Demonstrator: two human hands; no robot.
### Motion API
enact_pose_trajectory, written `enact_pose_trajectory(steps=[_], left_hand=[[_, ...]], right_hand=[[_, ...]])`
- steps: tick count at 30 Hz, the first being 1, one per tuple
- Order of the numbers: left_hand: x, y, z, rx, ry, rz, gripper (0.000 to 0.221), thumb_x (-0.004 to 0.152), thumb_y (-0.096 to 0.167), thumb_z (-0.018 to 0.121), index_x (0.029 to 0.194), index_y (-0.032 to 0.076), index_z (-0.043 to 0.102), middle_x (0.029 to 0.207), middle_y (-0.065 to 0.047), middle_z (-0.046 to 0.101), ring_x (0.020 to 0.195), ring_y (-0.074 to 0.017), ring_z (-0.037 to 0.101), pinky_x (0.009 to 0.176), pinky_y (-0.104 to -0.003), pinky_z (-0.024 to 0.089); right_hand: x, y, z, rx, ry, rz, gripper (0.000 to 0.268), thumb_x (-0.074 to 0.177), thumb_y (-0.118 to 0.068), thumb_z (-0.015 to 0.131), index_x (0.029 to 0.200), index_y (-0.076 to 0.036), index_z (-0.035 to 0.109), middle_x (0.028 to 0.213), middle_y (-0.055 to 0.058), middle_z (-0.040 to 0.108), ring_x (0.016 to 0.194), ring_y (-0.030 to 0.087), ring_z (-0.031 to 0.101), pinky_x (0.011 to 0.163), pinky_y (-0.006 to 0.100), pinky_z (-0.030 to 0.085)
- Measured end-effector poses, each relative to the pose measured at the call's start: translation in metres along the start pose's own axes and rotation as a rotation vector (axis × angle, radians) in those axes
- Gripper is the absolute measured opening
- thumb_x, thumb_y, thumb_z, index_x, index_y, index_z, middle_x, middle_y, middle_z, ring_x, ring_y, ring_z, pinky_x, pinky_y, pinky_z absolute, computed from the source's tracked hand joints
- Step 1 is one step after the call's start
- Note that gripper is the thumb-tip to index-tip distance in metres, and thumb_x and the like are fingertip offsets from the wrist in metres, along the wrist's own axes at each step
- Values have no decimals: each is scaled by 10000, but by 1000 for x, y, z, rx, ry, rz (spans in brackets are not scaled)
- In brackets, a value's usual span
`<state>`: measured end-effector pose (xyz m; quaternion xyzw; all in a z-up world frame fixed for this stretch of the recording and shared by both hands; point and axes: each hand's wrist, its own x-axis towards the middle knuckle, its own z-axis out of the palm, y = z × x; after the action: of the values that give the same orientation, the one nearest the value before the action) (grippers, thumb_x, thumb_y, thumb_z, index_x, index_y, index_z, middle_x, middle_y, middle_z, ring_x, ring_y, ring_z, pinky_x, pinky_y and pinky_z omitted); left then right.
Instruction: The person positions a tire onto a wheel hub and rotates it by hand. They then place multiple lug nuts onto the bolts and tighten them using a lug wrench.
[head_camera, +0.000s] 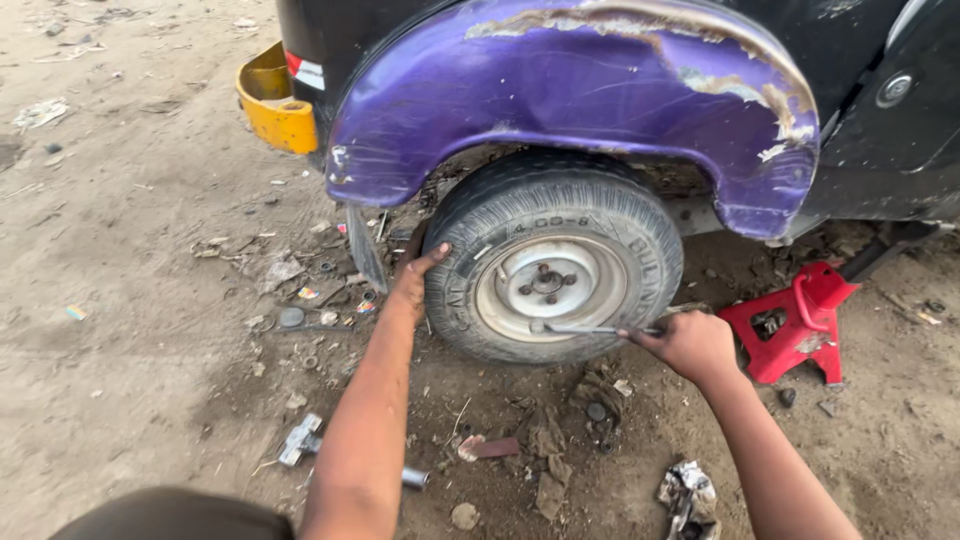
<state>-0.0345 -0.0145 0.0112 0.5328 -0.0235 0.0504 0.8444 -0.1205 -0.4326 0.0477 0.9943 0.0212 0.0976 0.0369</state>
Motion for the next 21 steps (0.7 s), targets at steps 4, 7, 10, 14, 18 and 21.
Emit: enact_pose_trajectory(steps=[4, 7, 10, 14, 18, 21], left_hand=[[-12, -42, -21, -132, 158, -137, 1057, 596, 371, 849, 1533, 145, 417, 1495, -158, 522, 1315, -353, 524, 1109, -527, 417], [-21, -112, -36, -358, 165, -173, 1081, 700, 505, 825, 1567, 46, 373, 1569, -158, 480, 1388, -346, 466, 1168, -503, 320], [-28, -176, -48, -309, 319, -356, 1072, 788, 634, 699, 1601, 65, 292, 1606, -123, 428, 1437, -311, 393, 1143, -486, 267], [-47, -219, -48, -166, 376, -518, 1005, 832, 707, 550, 1587, 86, 315, 1579, -157, 470, 1427, -339, 465, 1052, -479, 376], [-47, -200, -37, -42, 451, -330, 893, 788, 526, 648, 1550, 104, 449, 1613, -84, 457, 1423, -296, 425, 1088, -513, 395], [-43, -134, -11, -27, 577, -87, 916, 793, 384, 622, 1617, 216, 261, 1633, -118, 283, 1444, -348, 322, 1143, -596, 258]], right_hand=[[-21, -4, -1, -76, -23, -2, 807, 704, -899, 530, 586, -122, 713, 588, 116, 692, 598, 301, 715, 606, 413, 579], [-27, -6, 3, -2, -2, 47, 801, 728, -881, 526, 563, -120, 711, 593, 123, 687, 606, 312, 711, 587, 426, 565], [-27, -13, 12, -41, 39, 62, 832, 742, -894, 529, 572, -102, 718, 603, 127, 681, 623, 314, 709, 593, 423, 559], [-30, -27, 22, -18, 132, 54, 800, 751, -878, 536, 606, -115, 726, 594, 130, 681, 614, 324, 704, 599, 419, 555], [-26, -29, 16, -63, 97, 99, 812, 792, -880, 520, 621, -117, 738, 590, 97, 686, 596, 272, 706, 593, 386, 528], [-19, -23, 11, -93, 119, 99, 800, 792, -873, 532, 633, -118, 741, 594, 84, 686, 594, 257, 700, 591, 380, 514]])
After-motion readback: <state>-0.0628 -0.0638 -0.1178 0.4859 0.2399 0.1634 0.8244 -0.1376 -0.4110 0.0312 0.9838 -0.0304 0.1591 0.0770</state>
